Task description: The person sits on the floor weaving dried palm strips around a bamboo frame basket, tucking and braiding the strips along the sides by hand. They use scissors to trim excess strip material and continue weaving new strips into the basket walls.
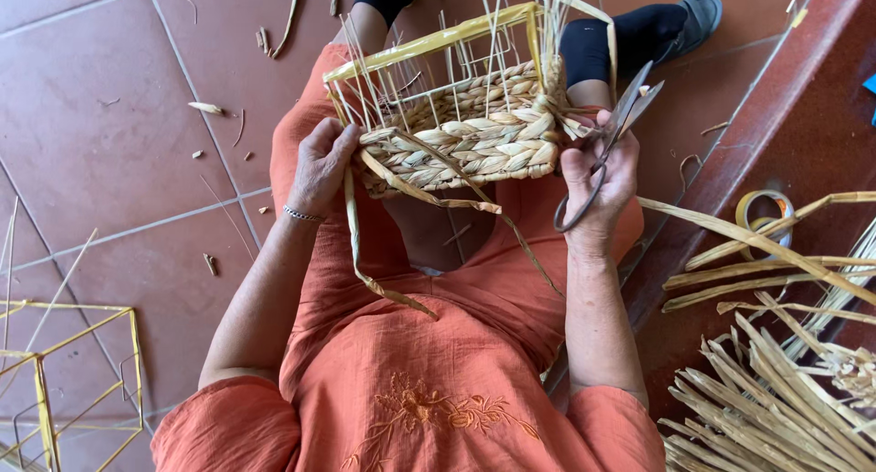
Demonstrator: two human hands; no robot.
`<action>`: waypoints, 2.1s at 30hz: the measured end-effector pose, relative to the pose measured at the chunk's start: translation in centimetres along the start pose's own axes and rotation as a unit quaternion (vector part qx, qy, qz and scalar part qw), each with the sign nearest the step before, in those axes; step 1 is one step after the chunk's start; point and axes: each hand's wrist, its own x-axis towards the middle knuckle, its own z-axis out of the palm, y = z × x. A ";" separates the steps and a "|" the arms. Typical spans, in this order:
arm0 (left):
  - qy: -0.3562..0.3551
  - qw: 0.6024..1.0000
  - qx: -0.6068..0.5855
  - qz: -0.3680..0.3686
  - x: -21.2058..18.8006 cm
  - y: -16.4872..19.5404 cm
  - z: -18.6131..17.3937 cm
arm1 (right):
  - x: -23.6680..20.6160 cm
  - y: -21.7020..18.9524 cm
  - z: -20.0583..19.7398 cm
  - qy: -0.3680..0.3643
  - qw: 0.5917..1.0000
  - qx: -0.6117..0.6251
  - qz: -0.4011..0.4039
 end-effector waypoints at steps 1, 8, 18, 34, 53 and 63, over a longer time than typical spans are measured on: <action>-0.002 1.000 0.005 0.000 0.2 0.2 -0.1 | -0.1 0.3 0.3 0.012 1.000 0.016 0.021; 0.012 0.999 -0.022 0.048 0.4 1.4 -0.2 | -1.1 0.8 2.4 0.027 0.998 0.044 0.034; 0.004 0.999 0.019 0.031 -0.3 0.6 -0.1 | -2.6 0.4 1.2 0.064 0.996 0.036 0.053; 0.106 0.700 0.602 0.371 -2.5 7.2 4.2 | -7.2 1.8 -2.2 0.081 0.987 -0.023 0.137; -0.252 0.617 0.581 0.467 0.2 3.5 13.2 | -3.3 -6.9 -6.8 -0.132 0.868 -0.465 -0.116; -0.214 0.679 0.549 0.439 -0.7 4.5 14.1 | -2.4 -6.2 -5.2 -0.191 0.760 -0.589 -0.199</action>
